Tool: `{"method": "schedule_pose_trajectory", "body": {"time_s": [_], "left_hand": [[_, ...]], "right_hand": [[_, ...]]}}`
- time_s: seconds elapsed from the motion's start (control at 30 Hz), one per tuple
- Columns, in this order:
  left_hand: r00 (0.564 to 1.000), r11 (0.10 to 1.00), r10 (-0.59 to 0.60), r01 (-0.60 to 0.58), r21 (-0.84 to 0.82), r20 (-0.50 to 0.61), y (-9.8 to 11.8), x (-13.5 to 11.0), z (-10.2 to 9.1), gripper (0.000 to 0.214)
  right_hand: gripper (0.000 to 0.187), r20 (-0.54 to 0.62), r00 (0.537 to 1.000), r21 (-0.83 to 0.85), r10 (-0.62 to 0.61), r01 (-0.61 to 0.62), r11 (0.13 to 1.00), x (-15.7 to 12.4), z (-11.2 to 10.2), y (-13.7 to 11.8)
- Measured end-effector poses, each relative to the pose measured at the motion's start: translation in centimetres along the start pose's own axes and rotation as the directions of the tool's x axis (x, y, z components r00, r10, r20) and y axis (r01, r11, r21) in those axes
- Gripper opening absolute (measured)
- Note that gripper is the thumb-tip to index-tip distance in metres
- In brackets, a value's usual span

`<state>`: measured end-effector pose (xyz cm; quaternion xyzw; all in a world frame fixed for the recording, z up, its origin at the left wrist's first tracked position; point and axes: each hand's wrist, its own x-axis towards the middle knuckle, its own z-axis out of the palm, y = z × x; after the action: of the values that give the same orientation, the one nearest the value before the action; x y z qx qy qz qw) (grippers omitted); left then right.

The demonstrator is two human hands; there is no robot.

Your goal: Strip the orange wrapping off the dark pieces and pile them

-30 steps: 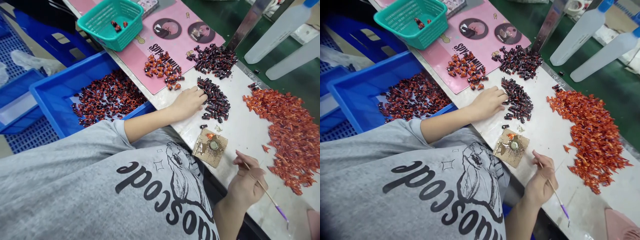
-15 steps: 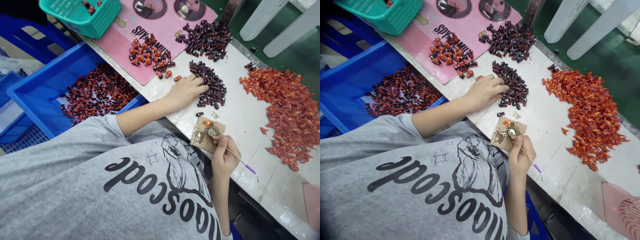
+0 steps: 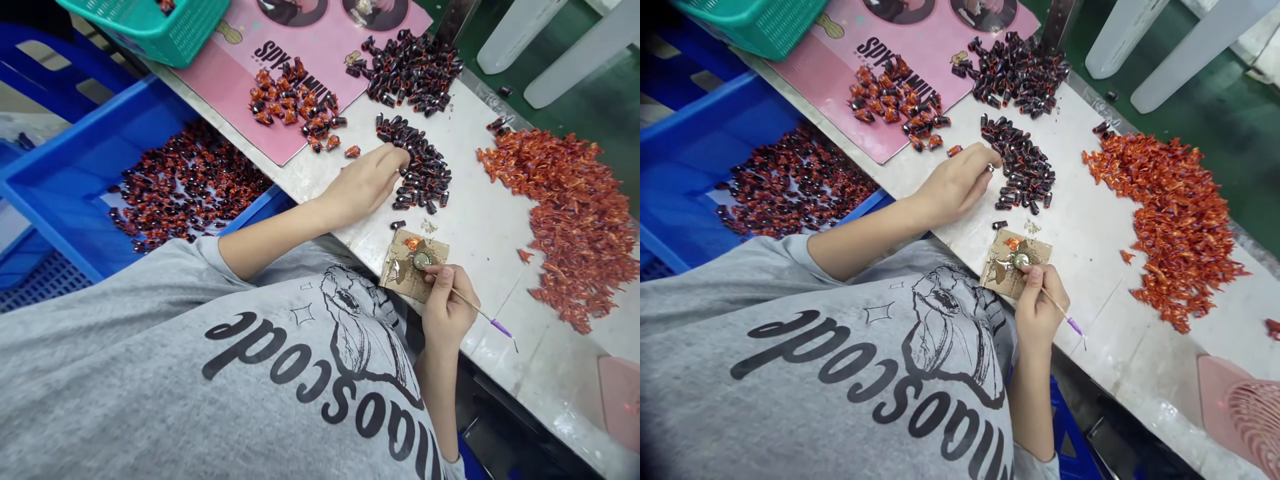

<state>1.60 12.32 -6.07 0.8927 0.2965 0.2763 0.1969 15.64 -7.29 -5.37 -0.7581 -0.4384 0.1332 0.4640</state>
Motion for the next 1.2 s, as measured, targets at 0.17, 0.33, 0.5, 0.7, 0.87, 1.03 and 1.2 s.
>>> {"method": "schedule_pose_trajectory", "body": {"time_s": [0.17, 0.33, 0.5, 0.7, 0.87, 1.03, 1.2], "left_hand": [[0.989, 0.916, -0.141, 0.113, -0.386, -0.044, 0.1, -1.6, 0.1, 0.029], [0.924, 0.73, -0.37, 0.225, -0.646, -0.096, -1.0, -2.3, -0.4, 0.038], [0.897, 0.692, -0.412, 0.193, -0.696, -0.161, -1.7, -2.5, -1.7, 0.044], [0.812, 0.381, -0.579, 0.354, -0.854, 0.078, 1.3, -1.9, -3.3, 0.021], [0.727, 0.04, -0.601, 0.442, -0.896, 0.331, 3.3, -1.3, -3.8, 0.023], [0.716, -0.134, -0.588, 0.373, -0.918, 0.377, 3.2, -1.5, -2.9, 0.01], [0.724, -0.21, -0.602, 0.264, -0.941, 0.337, 2.4, -1.0, -1.7, 0.011]], "right_hand": [[0.047, 0.01, 1.0, 0.03, 0.018, -0.018, 0.999, 0.1, -0.2, -0.1], [0.048, -0.076, 0.992, 0.142, 0.099, -0.088, 0.986, 0.1, 0.1, -0.1], [0.052, -0.056, 0.992, 0.119, 0.113, -0.106, 0.987, 0.2, 0.2, -0.2], [0.052, -0.038, 0.994, 0.02, 0.102, -0.101, 0.995, 0.5, -0.2, -0.3], [0.053, -0.028, 0.995, -0.037, 0.093, -0.094, 0.995, 0.8, -0.5, -0.2], [0.056, -0.029, 0.997, -0.126, 0.073, -0.076, 0.989, 1.1, -0.6, -0.3], [0.063, -0.02, 0.996, -0.179, 0.088, -0.09, 0.98, 1.2, -0.9, 0.1]]}}
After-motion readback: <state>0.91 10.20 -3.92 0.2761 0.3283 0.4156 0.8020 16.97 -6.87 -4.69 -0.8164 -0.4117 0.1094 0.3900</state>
